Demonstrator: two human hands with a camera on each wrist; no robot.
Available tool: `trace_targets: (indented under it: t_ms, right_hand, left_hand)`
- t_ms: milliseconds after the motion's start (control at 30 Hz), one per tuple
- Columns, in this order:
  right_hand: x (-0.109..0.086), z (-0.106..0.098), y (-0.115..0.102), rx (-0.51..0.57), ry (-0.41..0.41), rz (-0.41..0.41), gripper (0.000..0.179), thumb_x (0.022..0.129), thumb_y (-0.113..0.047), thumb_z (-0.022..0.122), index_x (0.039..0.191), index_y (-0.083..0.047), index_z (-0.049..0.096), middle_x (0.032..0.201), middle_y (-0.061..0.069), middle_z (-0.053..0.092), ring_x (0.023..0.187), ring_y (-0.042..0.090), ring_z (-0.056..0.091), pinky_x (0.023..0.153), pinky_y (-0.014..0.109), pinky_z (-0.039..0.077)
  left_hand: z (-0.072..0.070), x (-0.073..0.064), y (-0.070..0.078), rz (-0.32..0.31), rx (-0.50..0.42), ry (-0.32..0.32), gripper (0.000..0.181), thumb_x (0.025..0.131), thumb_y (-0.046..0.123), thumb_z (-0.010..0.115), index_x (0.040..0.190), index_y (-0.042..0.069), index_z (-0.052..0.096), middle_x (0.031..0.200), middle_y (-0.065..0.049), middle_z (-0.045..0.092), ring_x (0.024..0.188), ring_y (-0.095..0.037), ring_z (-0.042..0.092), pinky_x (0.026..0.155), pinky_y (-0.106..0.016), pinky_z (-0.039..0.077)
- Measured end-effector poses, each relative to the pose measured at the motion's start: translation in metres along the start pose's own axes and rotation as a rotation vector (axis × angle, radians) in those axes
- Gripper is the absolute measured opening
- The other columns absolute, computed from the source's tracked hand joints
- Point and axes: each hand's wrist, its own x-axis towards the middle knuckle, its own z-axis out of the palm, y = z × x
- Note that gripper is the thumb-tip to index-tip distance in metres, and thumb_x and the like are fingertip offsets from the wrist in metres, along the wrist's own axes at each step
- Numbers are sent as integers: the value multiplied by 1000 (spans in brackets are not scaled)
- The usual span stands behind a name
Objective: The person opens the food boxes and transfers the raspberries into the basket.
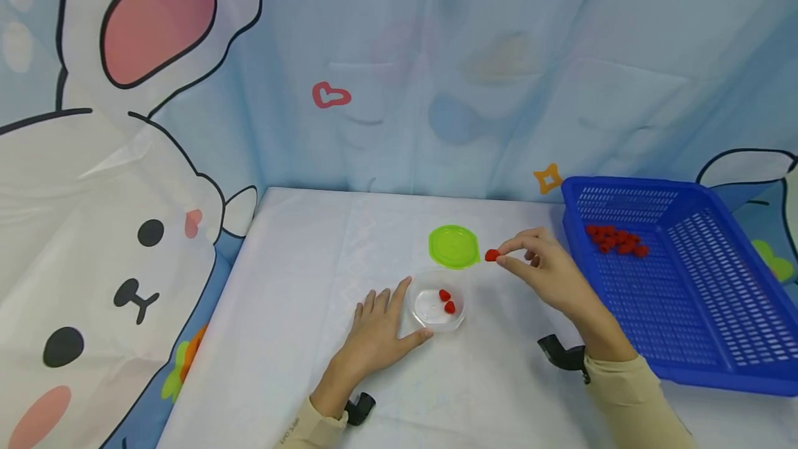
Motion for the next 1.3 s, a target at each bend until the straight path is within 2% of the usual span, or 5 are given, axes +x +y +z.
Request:
trace_targets:
  t_ms: [600,733,833,1000,1300]
  right_hand:
    - [9,-127,56,-186,36,257,56,103,-46,51,133,1,58,139,25,40,62,27,41,49,37,37]
    - [14,-140,87,-155,28,335,67,102,-52,49,138,4,53,146,31,38,97,46,52,72,58,47]
    - [17,-145,108,-116,35,420,76,100,-58,47,139,6,49,153,36,25,133,59,27,94,75,31]
    - [17,-149,139,-67,33,514,81,99,-60,46,140,10,45,153,39,21,139,60,14,102,77,18]
    - [14,-147,188,-90,-34,608,68,105,-42,43,136,19,42,140,45,32,128,62,28,99,76,25]
  left_hand:
    - [1,-1,-2,-4,-11,-4,95,87,74,55,161,26,18,146,-20,44,139,-50,31,109,-67,25]
    - [2,-1,-1,-2,-10,-2,95,87,74,55,161,26,18,146,-21,44,139,-51,30,109,-68,25]
    - [1,-1,-1,-2,-9,1,95,87,75,55,161,26,18,146,-22,43,139,-52,30,109,-68,24]
    - [1,-2,-1,1,-11,4,95,87,74,55,161,26,18,146,-21,43,139,-51,30,109,-68,24]
    - [0,-1,0,0,-10,0,95,87,73,56,161,27,17,146,-21,43,139,-51,30,109,-67,24]
